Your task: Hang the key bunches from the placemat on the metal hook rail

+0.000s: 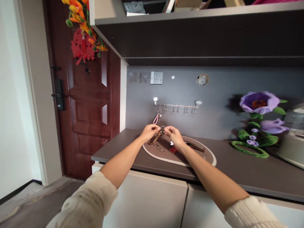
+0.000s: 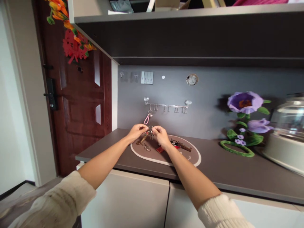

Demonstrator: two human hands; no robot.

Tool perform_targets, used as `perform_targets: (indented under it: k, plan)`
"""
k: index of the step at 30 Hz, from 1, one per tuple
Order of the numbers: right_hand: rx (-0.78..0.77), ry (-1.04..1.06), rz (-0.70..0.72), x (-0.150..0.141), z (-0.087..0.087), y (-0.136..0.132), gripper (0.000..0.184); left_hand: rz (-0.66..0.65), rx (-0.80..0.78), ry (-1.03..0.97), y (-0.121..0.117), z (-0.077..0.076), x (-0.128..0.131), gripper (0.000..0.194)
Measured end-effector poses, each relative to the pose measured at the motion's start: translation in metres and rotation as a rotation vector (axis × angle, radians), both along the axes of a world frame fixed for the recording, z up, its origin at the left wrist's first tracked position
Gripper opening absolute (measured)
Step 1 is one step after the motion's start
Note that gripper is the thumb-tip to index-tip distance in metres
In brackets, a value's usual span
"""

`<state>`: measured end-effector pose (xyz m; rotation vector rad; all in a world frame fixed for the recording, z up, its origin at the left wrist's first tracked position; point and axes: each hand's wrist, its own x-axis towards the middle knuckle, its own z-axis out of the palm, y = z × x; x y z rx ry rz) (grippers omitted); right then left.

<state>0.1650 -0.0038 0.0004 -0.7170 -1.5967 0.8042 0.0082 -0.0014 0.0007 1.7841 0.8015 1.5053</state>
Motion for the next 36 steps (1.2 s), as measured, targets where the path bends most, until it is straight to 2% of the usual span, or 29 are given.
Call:
perform_targets:
  k: [5,10,16,18,23,29,36]
  plan:
    - [-0.040,0.044,-0.029,-0.002,0.013,0.005,0.039,0.201,0.010,-0.063,0.004,0.000,-0.003,0.029]
    - [-0.046,0.064,-0.029,-0.003,0.033,0.019,0.036,0.377,-0.001,-0.037,0.007,0.000,-0.005,0.029]
    - [-0.156,0.221,-0.037,-0.018,0.059,0.035,0.014,0.499,0.023,0.044,0.007,0.000,-0.006,0.030]
    - [-0.214,0.298,-0.043,-0.025,0.067,0.039,0.010,0.530,0.036,0.058,0.007,-0.001,-0.006,0.030]
    - [-0.292,0.383,-0.074,-0.039,0.078,0.054,0.014,0.578,0.045,0.071,0.006,0.000,-0.006,0.030]
    - [-0.366,0.504,-0.140,-0.050,0.085,0.074,0.016,0.594,0.024,0.071,0.006,0.001,-0.005,0.029]
    - [-0.436,0.608,-0.236,-0.055,0.089,0.084,0.012,0.612,0.038,0.107,0.004,0.003,-0.005,0.030]
